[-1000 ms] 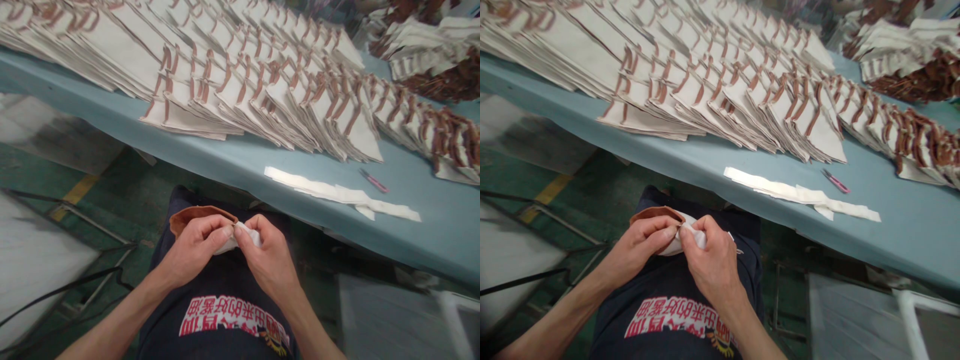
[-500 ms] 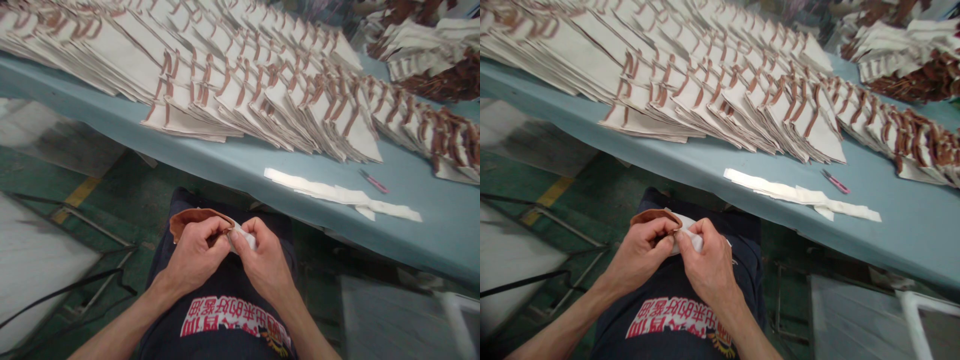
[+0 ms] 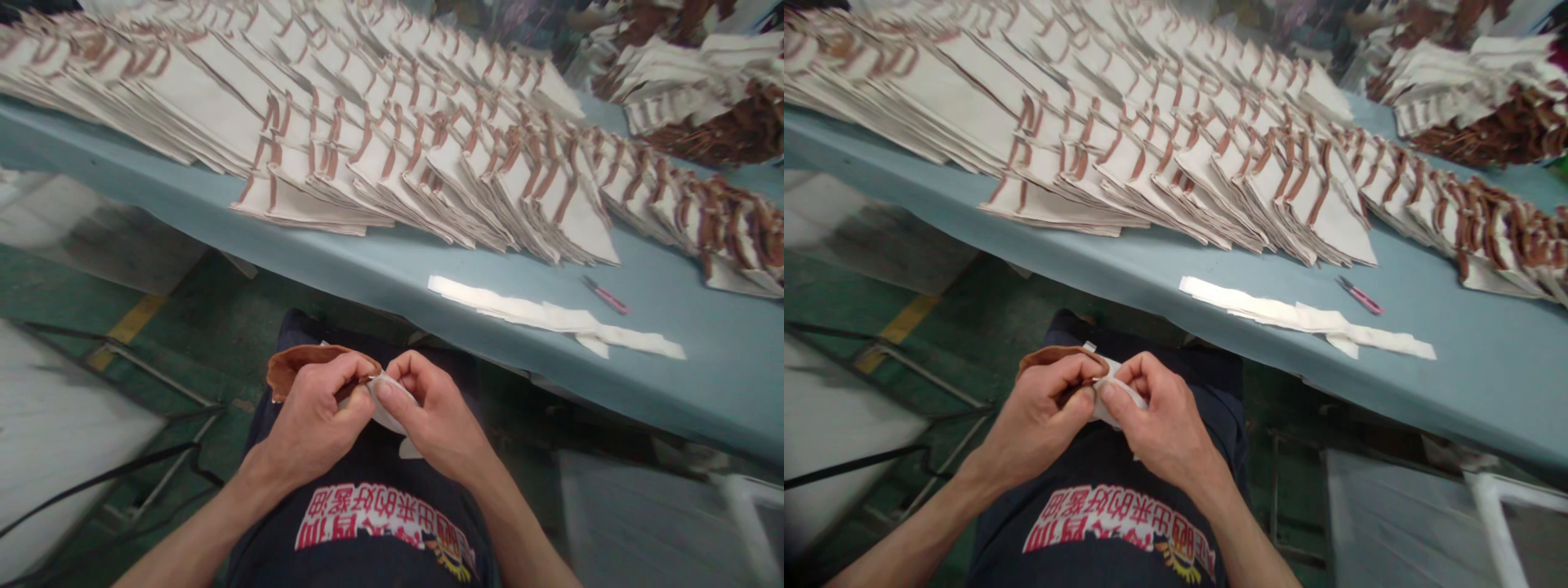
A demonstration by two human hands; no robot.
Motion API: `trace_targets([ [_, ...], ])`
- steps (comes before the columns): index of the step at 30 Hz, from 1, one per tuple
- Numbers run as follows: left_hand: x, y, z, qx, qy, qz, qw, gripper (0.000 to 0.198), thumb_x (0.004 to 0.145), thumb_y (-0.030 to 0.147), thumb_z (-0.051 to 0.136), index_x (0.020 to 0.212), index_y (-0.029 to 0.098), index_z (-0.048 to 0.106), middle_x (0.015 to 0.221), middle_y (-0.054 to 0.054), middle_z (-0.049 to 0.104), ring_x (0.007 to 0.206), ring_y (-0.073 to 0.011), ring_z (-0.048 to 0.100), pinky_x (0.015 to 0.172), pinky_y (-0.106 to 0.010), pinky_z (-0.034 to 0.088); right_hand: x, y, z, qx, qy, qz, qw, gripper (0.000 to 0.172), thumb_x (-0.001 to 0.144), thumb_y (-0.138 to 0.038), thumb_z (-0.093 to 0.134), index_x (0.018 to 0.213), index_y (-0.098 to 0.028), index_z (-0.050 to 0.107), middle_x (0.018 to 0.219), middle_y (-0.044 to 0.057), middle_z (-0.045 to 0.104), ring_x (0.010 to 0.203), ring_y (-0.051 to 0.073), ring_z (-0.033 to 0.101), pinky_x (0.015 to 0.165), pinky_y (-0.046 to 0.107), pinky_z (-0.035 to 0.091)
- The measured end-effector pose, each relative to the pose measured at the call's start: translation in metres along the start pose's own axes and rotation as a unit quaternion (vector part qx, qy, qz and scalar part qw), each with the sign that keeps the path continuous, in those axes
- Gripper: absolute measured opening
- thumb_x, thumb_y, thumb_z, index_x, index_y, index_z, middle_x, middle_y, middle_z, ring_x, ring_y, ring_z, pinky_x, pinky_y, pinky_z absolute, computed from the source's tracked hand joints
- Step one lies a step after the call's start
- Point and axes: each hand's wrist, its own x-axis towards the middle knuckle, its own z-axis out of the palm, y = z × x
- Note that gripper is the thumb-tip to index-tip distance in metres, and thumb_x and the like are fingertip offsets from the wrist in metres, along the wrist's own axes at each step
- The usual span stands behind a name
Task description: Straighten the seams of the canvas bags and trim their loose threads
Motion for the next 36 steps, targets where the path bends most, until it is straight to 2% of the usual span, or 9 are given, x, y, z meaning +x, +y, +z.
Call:
trace_targets([
  [4, -0.001, 0.0, -0.001, 0.018, 0.001, 0.025, 1.0, 0.018, 0.082, 0.01, 0.048, 0.069, 0.018, 0.058, 0.065, 0.004, 0.061, 0.058, -0.0098, 0.052, 0.056, -0.021, 0.039, 0.001, 0.002, 0.0, 0.026, -0.014, 0.003, 1.0, 0.025, 0.093, -0.043, 0.062, 0.084, -0.021, 0.056, 0.065, -0.006, 0.057, 0.056, 0.01, 0.049, 0.053, 0.022, 0.035],
  [10, -0.001, 0.0, 0.0, 0.014, -0.028, 0.01, 0.999, 0.019, 0.083, 0.009, 0.048, 0.073, 0.018, 0.061, 0.066, 0.003, 0.063, 0.058, -0.0106, 0.055, 0.057, -0.022, 0.041, 0.006, 0.004, -0.001, 0.045, -0.023, -0.017, 0.999, 0.028, 0.094, -0.044, 0.058, 0.081, -0.02, 0.054, 0.065, -0.006, 0.052, 0.057, 0.01, 0.045, 0.053, 0.023, 0.033],
  [14, -0.001, 0.0, 0.001, 0.025, -0.024, 0.019, 0.999, 0.019, 0.084, 0.009, 0.048, 0.073, 0.017, 0.063, 0.066, 0.003, 0.064, 0.059, -0.0109, 0.056, 0.058, -0.023, 0.04, 0.008, 0.006, 0.0, 0.036, -0.018, -0.022, 0.999, 0.027, 0.094, -0.042, 0.056, 0.079, -0.021, 0.053, 0.062, -0.007, 0.049, 0.056, 0.01, 0.042, 0.052, 0.023, 0.031],
  [19, 0.0, -0.001, 0.001, 0.024, -0.029, 0.001, 0.999, 0.018, 0.081, 0.011, 0.047, 0.072, 0.017, 0.062, 0.063, 0.003, 0.062, 0.056, -0.011, 0.054, 0.055, -0.023, 0.038, 0.009, 0.009, 0.005, 0.022, 0.009, -0.045, 0.999, 0.026, 0.095, -0.04, 0.052, 0.076, -0.022, 0.052, 0.065, -0.006, 0.049, 0.059, 0.012, 0.044, 0.055, 0.024, 0.033],
  [25, 0.007, 0.002, -0.002, -0.026, -0.033, -0.05, 0.998, 0.02, 0.081, 0.016, 0.046, 0.074, 0.017, 0.065, 0.069, 0.001, 0.065, 0.06, -0.0133, 0.056, 0.056, -0.024, 0.042, 0.005, 0.012, 0.01, 0.077, 0.064, -0.047, 0.994, 0.032, 0.096, -0.046, 0.053, 0.076, -0.022, 0.051, 0.062, -0.006, 0.049, 0.054, 0.011, 0.043, 0.05, 0.023, 0.032],
  [31, 0.007, 0.005, -0.008, -0.039, -0.058, -0.061, 0.996, 0.021, 0.084, 0.019, 0.046, 0.076, 0.017, 0.064, 0.076, -0.001, 0.066, 0.069, -0.0158, 0.058, 0.06, -0.025, 0.043, 0.002, 0.012, 0.012, 0.038, 0.06, -0.063, 0.996, 0.023, 0.094, -0.038, 0.062, 0.081, -0.021, 0.054, 0.059, -0.008, 0.052, 0.049, 0.009, 0.044, 0.049, 0.022, 0.031],
  [36, 0.007, 0.001, -0.021, -0.091, -0.128, -0.076, 0.985, 0.031, 0.095, 0.022, 0.041, 0.088, 0.018, 0.071, 0.087, -0.001, 0.071, 0.078, -0.0173, 0.061, 0.069, -0.026, 0.045, 0.002, 0.012, 0.013, 0.019, 0.075, -0.071, 0.994, 0.019, 0.094, -0.035, 0.061, 0.081, -0.022, 0.053, 0.059, -0.008, 0.055, 0.048, 0.009, 0.045, 0.048, 0.022, 0.031],
])
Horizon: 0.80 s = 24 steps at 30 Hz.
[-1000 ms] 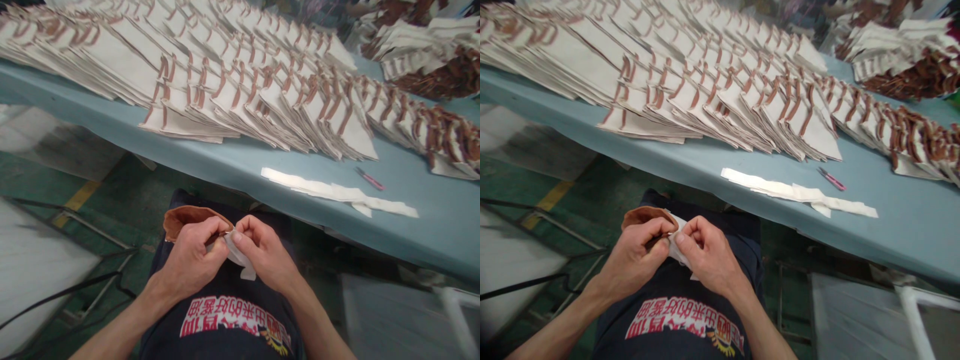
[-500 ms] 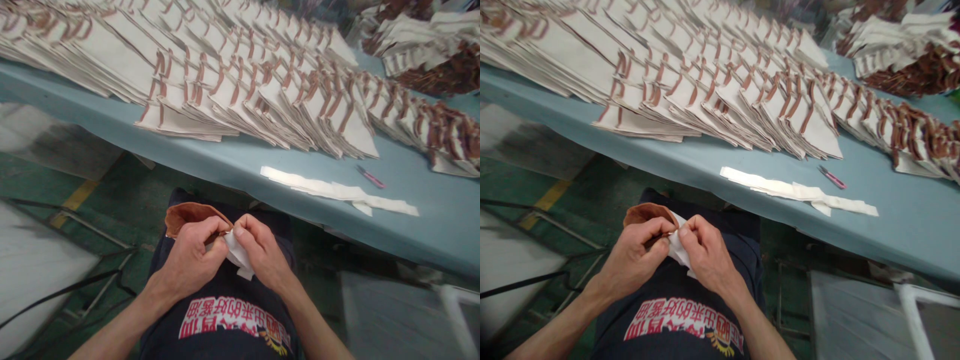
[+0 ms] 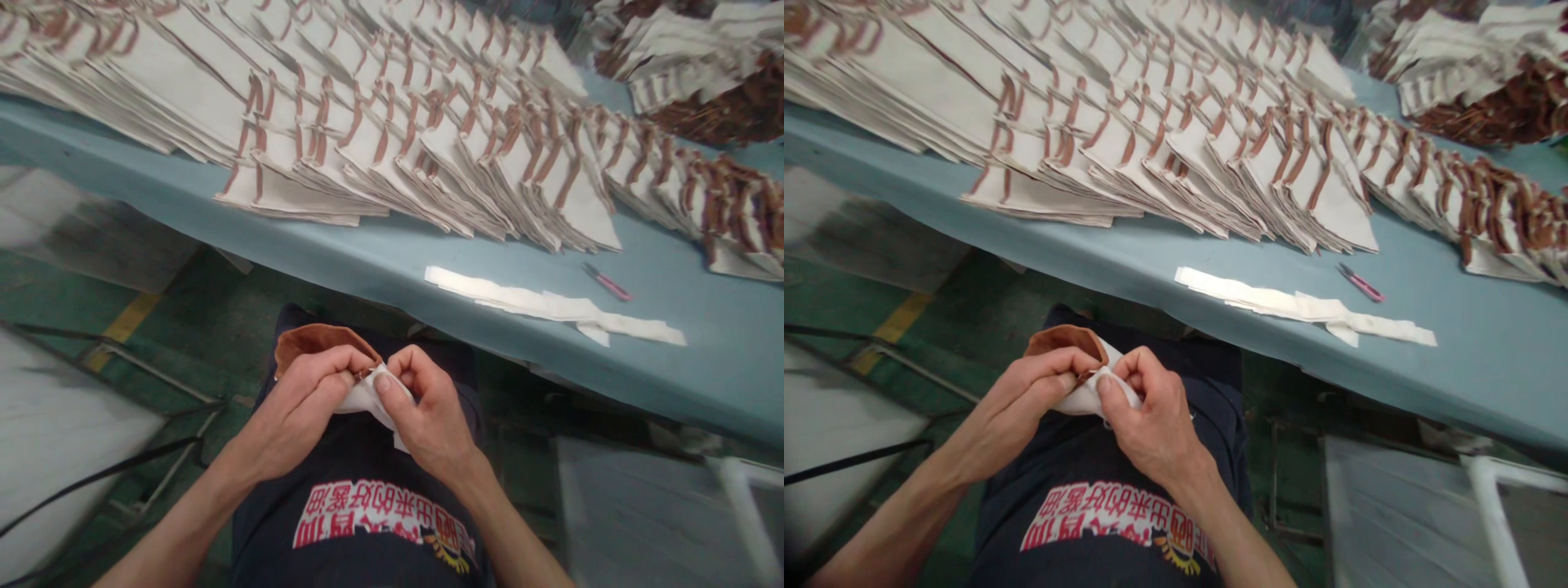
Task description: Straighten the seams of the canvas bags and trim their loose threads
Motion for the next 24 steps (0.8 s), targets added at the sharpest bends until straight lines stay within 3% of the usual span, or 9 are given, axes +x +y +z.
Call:
trace_targets([
  [5, 0.003, 0.001, -0.004, -0.08, -0.029, -0.02, 0.996, 0.02, 0.086, 0.023, 0.052, 0.086, 0.017, 0.071, 0.09, -0.004, 0.072, 0.081, -0.0192, 0.063, 0.068, -0.025, 0.049, 0.001, -0.002, 0.001, 0.002, 0.008, -0.001, 1.0, 0.021, 0.093, -0.035, 0.062, 0.079, -0.022, 0.053, 0.058, -0.008, 0.055, 0.048, 0.009, 0.045, 0.048, 0.022, 0.031],
  [9, 0.006, 0.006, 0.0, -0.105, -0.004, -0.047, 0.993, 0.013, 0.081, 0.027, 0.062, 0.08, 0.016, 0.07, 0.087, -0.004, 0.072, 0.075, -0.0168, 0.064, 0.064, -0.022, 0.05, -0.002, -0.005, 0.003, 0.012, 0.005, 0.006, 1.0, 0.02, 0.093, -0.036, 0.062, 0.081, -0.022, 0.053, 0.06, -0.007, 0.055, 0.049, 0.009, 0.047, 0.047, 0.022, 0.033],
  [17, 0.002, 0.003, 0.001, -0.018, 0.012, -0.039, 0.999, 0.019, 0.086, 0.027, 0.058, 0.078, 0.016, 0.072, 0.073, -0.001, 0.071, 0.065, -0.0139, 0.061, 0.057, -0.021, 0.047, -0.015, -0.003, 0.012, -0.057, 0.03, -0.024, 0.998, 0.016, 0.096, -0.032, 0.058, 0.083, -0.023, 0.053, 0.06, -0.007, 0.054, 0.048, 0.01, 0.049, 0.048, 0.022, 0.033],
  [24, -0.003, 0.004, 0.001, 0.043, 0.027, -0.006, 0.999, 0.02, 0.088, 0.022, 0.056, 0.079, 0.017, 0.074, 0.072, 0.001, 0.071, 0.068, -0.0136, 0.063, 0.062, -0.02, 0.048, -0.02, -0.003, 0.015, -0.177, 0.058, -0.111, 0.976, 0.017, 0.099, -0.029, 0.057, 0.084, -0.022, 0.058, 0.058, -0.005, 0.057, 0.045, 0.01, 0.05, 0.048, 0.024, 0.031],
])
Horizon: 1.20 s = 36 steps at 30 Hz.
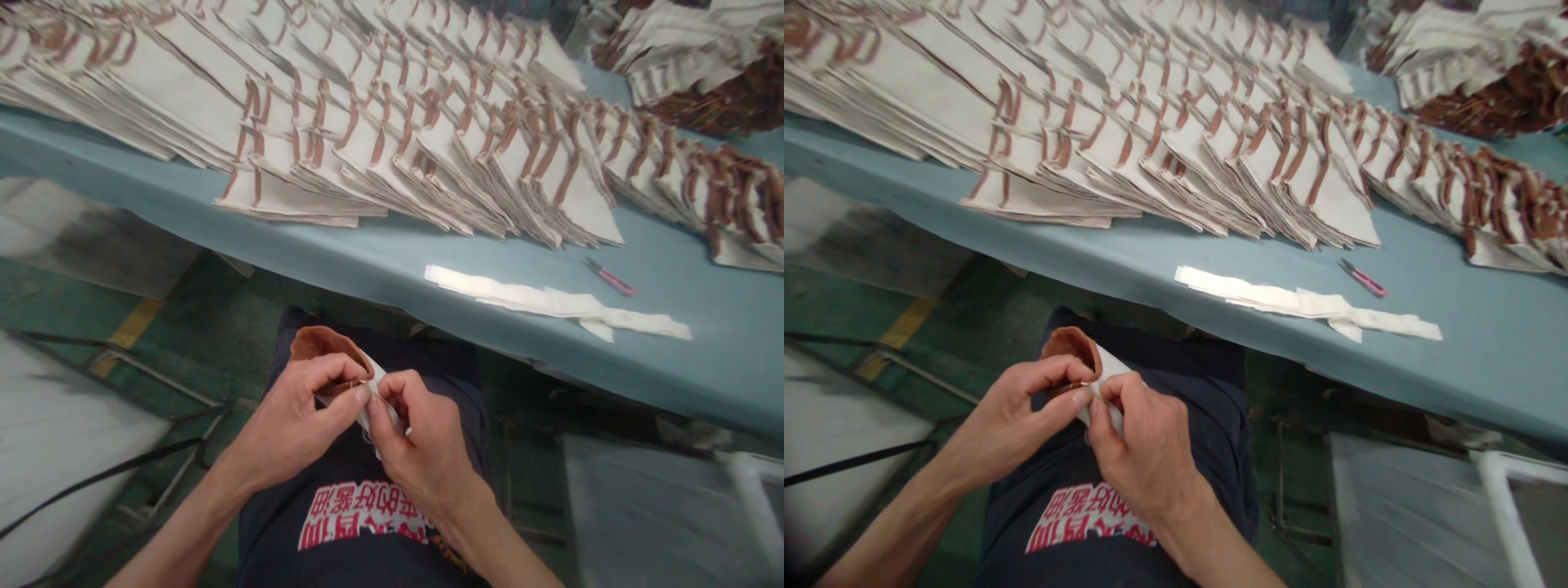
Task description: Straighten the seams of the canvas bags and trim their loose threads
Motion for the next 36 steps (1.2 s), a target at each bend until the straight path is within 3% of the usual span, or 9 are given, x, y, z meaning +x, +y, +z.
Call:
trace_targets([
  [4, -0.002, -0.001, 0.0, 0.006, 0.002, 0.008, 1.0, 0.019, 0.088, 0.021, 0.057, 0.079, 0.017, 0.073, 0.07, 0.002, 0.069, 0.064, -0.0124, 0.061, 0.059, -0.019, 0.046, 0.0, 0.0, -0.008, -0.032, -0.002, -0.061, 0.998, 0.015, 0.099, -0.025, 0.056, 0.086, -0.02, 0.062, 0.063, -0.001, 0.063, 0.049, 0.012, 0.054, 0.052, 0.025, 0.034],
  [11, -0.007, -0.003, -0.016, -0.017, -0.028, 0.065, 0.997, 0.017, 0.091, 0.02, 0.06, 0.077, 0.017, 0.069, 0.074, 0.001, 0.066, 0.066, -0.0115, 0.057, 0.06, -0.019, 0.044, 0.016, 0.004, -0.033, 0.059, 0.018, -0.108, 0.992, 0.008, 0.098, -0.018, 0.058, 0.094, -0.021, 0.065, 0.085, 0.003, 0.075, 0.067, 0.014, 0.067, 0.061, 0.024, 0.048],
  [14, -0.008, -0.002, -0.023, -0.026, -0.04, 0.085, 0.995, 0.014, 0.093, 0.019, 0.061, 0.081, 0.018, 0.069, 0.08, 0.001, 0.067, 0.071, -0.0121, 0.058, 0.064, -0.019, 0.045, 0.03, 0.002, -0.042, 0.121, -0.073, -0.178, 0.974, 0.018, 0.099, -0.016, 0.059, 0.115, -0.021, 0.066, 0.117, 0.009, 0.078, 0.096, 0.017, 0.074, 0.066, 0.024, 0.053],
  [16, -0.008, -0.001, -0.026, -0.03, -0.061, 0.091, 0.994, 0.016, 0.096, 0.02, 0.059, 0.084, 0.019, 0.069, 0.084, 0.001, 0.068, 0.076, -0.0129, 0.06, 0.07, -0.019, 0.046, 0.039, 0.001, -0.046, 0.135, -0.137, -0.194, 0.962, 0.021, 0.101, -0.017, 0.057, 0.121, -0.023, 0.065, 0.127, 0.008, 0.076, 0.104, 0.016, 0.074, 0.069, 0.023, 0.055],
  [20, -0.006, 0.002, -0.03, -0.014, -0.086, 0.101, 0.991, 0.018, 0.099, 0.02, 0.056, 0.085, 0.018, 0.067, 0.085, 0.001, 0.067, 0.079, -0.0125, 0.059, 0.074, -0.019, 0.045, 0.054, 0.003, -0.047, 0.105, -0.165, -0.257, 0.946, 0.017, 0.102, -0.015, 0.057, 0.116, -0.02, 0.065, 0.114, 0.008, 0.079, 0.085, 0.013, 0.075, 0.07, 0.021, 0.055],
  [25, -0.005, 0.002, -0.03, -0.004, -0.103, 0.09, 0.991, 0.02, 0.099, 0.02, 0.053, 0.08, 0.018, 0.061, 0.079, 0.004, 0.061, 0.075, -0.011, 0.054, 0.073, -0.018, 0.044, 0.061, 0.005, -0.049, 0.025, -0.159, -0.327, 0.931, 0.005, 0.103, -0.016, 0.061, 0.104, -0.018, 0.066, 0.096, 0.007, 0.081, 0.084, 0.015, 0.076, 0.073, 0.023, 0.056],
  [36, 0.004, 0.0, -0.023, -0.031, -0.137, 0.067, 0.988, 0.021, 0.099, 0.024, 0.054, 0.08, 0.018, 0.06, 0.078, 0.003, 0.058, 0.073, -0.0115, 0.052, 0.069, -0.021, 0.042, 0.059, -0.006, -0.067, -0.146, -0.134, -0.416, 0.887, 0.027, 0.109, -0.012, 0.046, 0.097, -0.013, 0.07, 0.089, 0.008, 0.081, 0.076, 0.016, 0.077, 0.067, 0.026, 0.058],
])
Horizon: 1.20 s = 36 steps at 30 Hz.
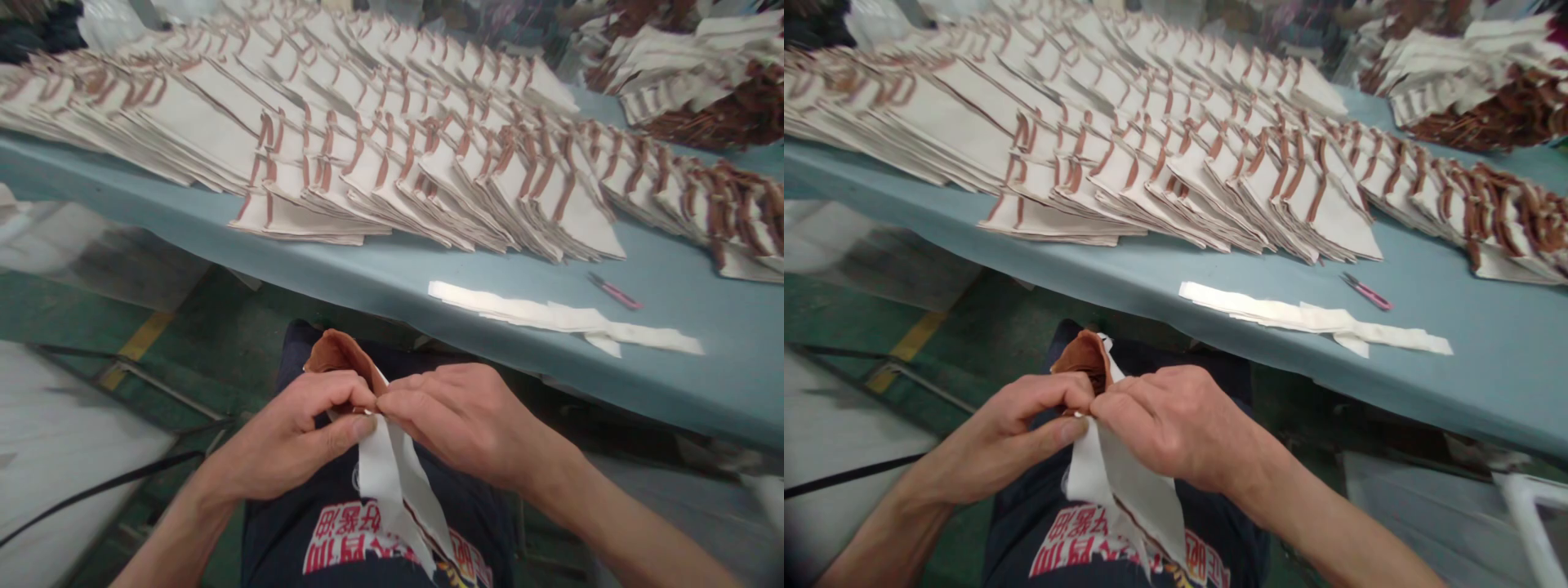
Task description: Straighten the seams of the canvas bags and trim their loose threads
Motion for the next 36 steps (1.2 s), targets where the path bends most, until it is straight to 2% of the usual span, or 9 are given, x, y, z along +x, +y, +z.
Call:
trace_targets([
  [4, 0.003, 0.001, 0.002, 0.005, -0.011, -0.009, 1.0, 0.022, 0.098, 0.026, 0.053, 0.078, 0.018, 0.059, 0.074, 0.004, 0.055, 0.068, -0.011, 0.049, 0.065, -0.021, 0.04, 0.0, -0.003, -0.006, -0.051, -0.038, -0.016, 0.998, 0.037, 0.11, -0.011, 0.039, 0.094, -0.014, 0.072, 0.085, 0.007, 0.079, 0.069, 0.015, 0.073, 0.063, 0.027, 0.055],
  [7, 0.005, 0.001, 0.005, 0.02, 0.005, -0.011, 1.0, 0.022, 0.096, 0.022, 0.053, 0.075, 0.018, 0.059, 0.073, 0.005, 0.056, 0.068, -0.0101, 0.049, 0.064, -0.02, 0.04, 0.0, -0.004, -0.006, -0.087, -0.042, -0.015, 0.995, 0.04, 0.11, -0.01, 0.036, 0.089, -0.013, 0.071, 0.078, 0.006, 0.077, 0.062, 0.015, 0.068, 0.055, 0.03, 0.048],
  [10, 0.006, 0.002, 0.008, 0.026, 0.019, -0.015, 0.999, 0.02, 0.094, 0.021, 0.053, 0.075, 0.018, 0.06, 0.071, 0.005, 0.056, 0.067, -0.0099, 0.049, 0.063, -0.019, 0.04, 0.0, -0.004, -0.001, -0.116, -0.021, -0.009, 0.993, 0.036, 0.107, -0.01, 0.042, 0.085, -0.014, 0.07, 0.073, 0.004, 0.075, 0.057, 0.015, 0.065, 0.051, 0.032, 0.042],
  [14, 0.009, 0.003, 0.01, 0.013, 0.025, -0.043, 0.999, 0.02, 0.091, 0.024, 0.052, 0.074, 0.017, 0.061, 0.067, 0.005, 0.054, 0.062, -0.0103, 0.046, 0.057, -0.021, 0.037, -0.001, -0.001, 0.008, -0.119, 0.028, 0.004, 0.993, 0.031, 0.103, -0.01, 0.05, 0.077, -0.016, 0.067, 0.071, 0.001, 0.075, 0.056, 0.013, 0.066, 0.053, 0.03, 0.039],
  [18, 0.012, 0.002, 0.014, -0.026, 0.036, -0.054, 0.998, 0.022, 0.088, 0.029, 0.053, 0.07, 0.017, 0.057, 0.063, 0.005, 0.047, 0.058, -0.01, 0.04, 0.053, -0.021, 0.033, 0.0, 0.007, 0.012, -0.029, 0.041, 0.044, 0.998, 0.022, 0.096, -0.012, 0.055, 0.079, -0.016, 0.069, 0.066, -0.001, 0.073, 0.054, 0.012, 0.064, 0.054, 0.027, 0.038],
  [21, 0.013, -0.002, 0.019, -0.071, 0.058, -0.049, 0.995, 0.022, 0.083, 0.031, 0.054, 0.066, 0.018, 0.054, 0.062, 0.006, 0.043, 0.056, -0.0095, 0.037, 0.051, -0.021, 0.031, 0.002, 0.013, 0.01, 0.078, 0.007, 0.09, 0.993, 0.016, 0.088, -0.011, 0.057, 0.079, -0.015, 0.07, 0.062, -0.002, 0.068, 0.05, 0.009, 0.056, 0.052, 0.024, 0.035],
  [25, 0.015, -0.007, 0.023, -0.088, 0.09, -0.053, 0.991, 0.022, 0.079, 0.032, 0.055, 0.063, 0.018, 0.051, 0.06, 0.006, 0.042, 0.055, -0.0092, 0.036, 0.05, -0.021, 0.029, 0.004, 0.018, 0.006, 0.175, -0.051, 0.164, 0.97, 0.014, 0.083, -0.009, 0.059, 0.08, -0.015, 0.072, 0.062, -0.004, 0.063, 0.05, 0.006, 0.049, 0.052, 0.019, 0.032],
  [30, 0.016, -0.008, 0.026, -0.086, 0.118, -0.066, 0.987, 0.023, 0.078, 0.035, 0.056, 0.062, 0.019, 0.05, 0.058, 0.006, 0.042, 0.053, -0.0087, 0.035, 0.048, -0.021, 0.028, 0.006, 0.023, 0.006, 0.236, -0.103, 0.212, 0.943, 0.012, 0.087, -0.012, 0.06, 0.083, -0.015, 0.07, 0.065, -0.005, 0.061, 0.054, 0.007, 0.049, 0.054, 0.019, 0.033],
  [36, 0.02, -0.005, 0.029, -0.059, 0.148, -0.066, 0.985, 0.02, 0.076, 0.032, 0.056, 0.061, 0.018, 0.052, 0.058, 0.005, 0.046, 0.053, -0.0092, 0.039, 0.049, -0.02, 0.031, 0.007, 0.025, 0.004, 0.237, -0.116, 0.223, 0.939, 0.011, 0.09, -0.012, 0.06, 0.084, -0.016, 0.069, 0.065, -0.006, 0.059, 0.054, 0.007, 0.047, 0.055, 0.019, 0.033],
])
